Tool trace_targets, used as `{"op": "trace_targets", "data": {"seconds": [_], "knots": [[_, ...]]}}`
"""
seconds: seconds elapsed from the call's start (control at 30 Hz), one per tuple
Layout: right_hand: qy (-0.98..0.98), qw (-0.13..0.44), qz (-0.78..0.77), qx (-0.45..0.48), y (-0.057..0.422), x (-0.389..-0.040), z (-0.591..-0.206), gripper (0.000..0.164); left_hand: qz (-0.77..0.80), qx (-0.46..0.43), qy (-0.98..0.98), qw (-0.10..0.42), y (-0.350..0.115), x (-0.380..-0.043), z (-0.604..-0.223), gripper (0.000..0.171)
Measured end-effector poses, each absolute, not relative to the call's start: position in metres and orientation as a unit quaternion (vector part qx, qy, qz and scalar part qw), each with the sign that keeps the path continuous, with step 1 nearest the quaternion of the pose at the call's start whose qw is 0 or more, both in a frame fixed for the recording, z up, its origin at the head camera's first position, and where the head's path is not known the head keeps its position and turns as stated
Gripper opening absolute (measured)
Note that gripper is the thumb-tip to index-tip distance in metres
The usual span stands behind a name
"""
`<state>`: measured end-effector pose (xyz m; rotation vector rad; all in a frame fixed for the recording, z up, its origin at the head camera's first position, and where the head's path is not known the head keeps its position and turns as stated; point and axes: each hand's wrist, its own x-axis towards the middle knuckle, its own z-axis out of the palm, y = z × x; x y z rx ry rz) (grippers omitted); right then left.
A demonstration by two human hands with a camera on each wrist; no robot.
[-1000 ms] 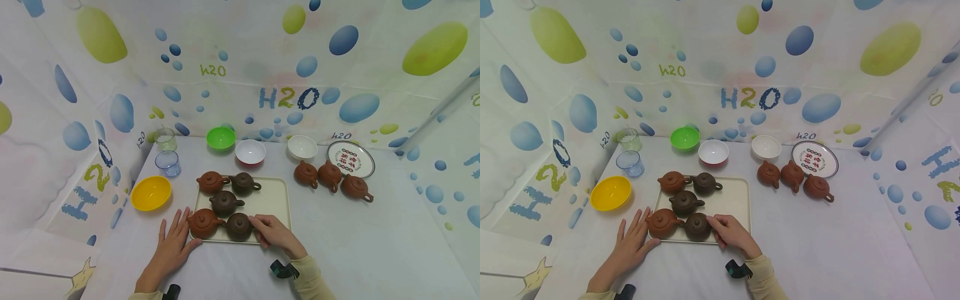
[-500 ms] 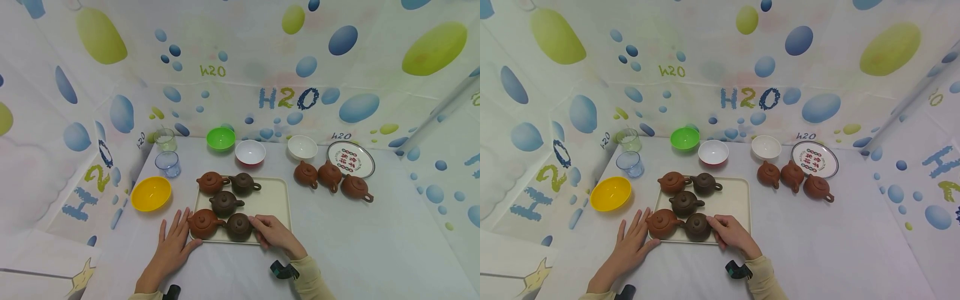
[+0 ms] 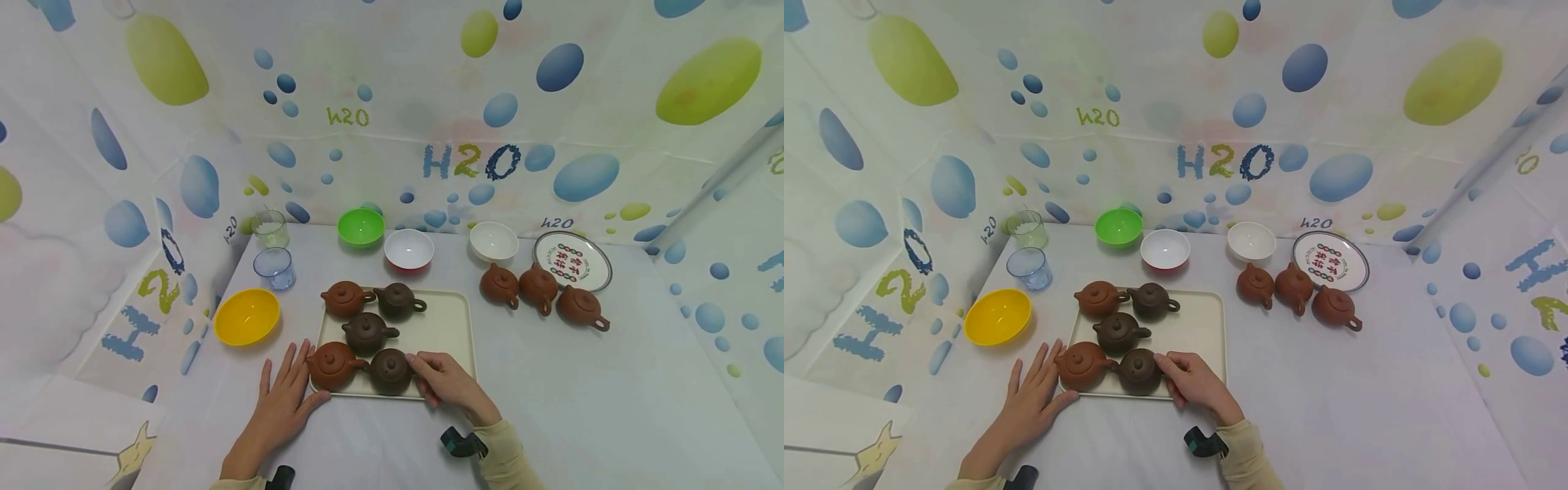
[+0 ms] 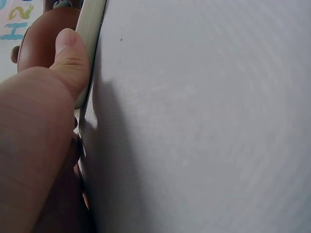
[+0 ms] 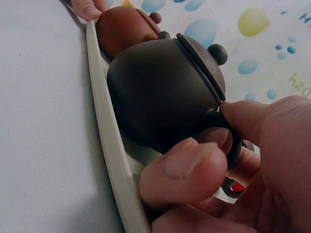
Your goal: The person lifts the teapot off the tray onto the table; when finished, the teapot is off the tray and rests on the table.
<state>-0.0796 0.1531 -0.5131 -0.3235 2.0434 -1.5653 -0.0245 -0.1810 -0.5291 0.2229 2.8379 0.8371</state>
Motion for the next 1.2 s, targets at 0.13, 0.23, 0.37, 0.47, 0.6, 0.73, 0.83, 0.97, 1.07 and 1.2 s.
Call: {"op": "trace_targets", "data": {"seconds": [0.13,0.23,0.37,0.47,0.6,0.73,0.83,0.97,1.07,1.2], "knots": [[0.757,0.269,-0.584,-0.115,0.153,-0.079,-0.514,0.05,0.281,0.074,0.953,0.088,-0.181,-0.025,-0.529,0.092],[0.755,0.272,-0.587,-0.108,0.151,-0.077,-0.515,0.051,0.282,0.072,0.952,0.093,-0.181,-0.024,-0.529,0.092],[0.751,0.278,-0.592,-0.089,0.152,-0.073,-0.513,0.054,0.28,0.068,0.952,0.106,-0.181,-0.024,-0.531,0.093],[0.744,0.279,-0.603,-0.07,0.158,-0.07,-0.509,0.057,0.278,0.067,0.952,0.107,-0.181,-0.024,-0.532,0.093],[0.74,0.272,-0.613,-0.048,0.173,-0.064,-0.498,0.06,0.276,0.064,0.953,0.106,-0.18,-0.024,-0.531,0.094],[0.749,0.249,-0.613,-0.03,0.19,-0.054,-0.49,0.059,0.272,0.063,0.954,0.104,-0.18,-0.025,-0.53,0.094],[0.754,0.211,-0.622,-0.001,0.204,-0.043,-0.49,0.058,0.27,0.068,0.955,0.101,-0.18,-0.027,-0.529,0.094],[0.76,0.135,-0.632,0.067,0.228,-0.04,-0.494,0.054,0.275,0.078,0.954,0.091,-0.179,-0.029,-0.527,0.094],[0.767,0.088,-0.622,0.128,0.247,-0.051,-0.497,0.052,0.275,0.076,0.954,0.092,-0.179,-0.029,-0.527,0.093],[0.771,0.078,-0.603,0.19,0.269,-0.072,-0.501,0.049,0.269,0.069,0.955,0.105,-0.178,-0.028,-0.528,0.094]]}}
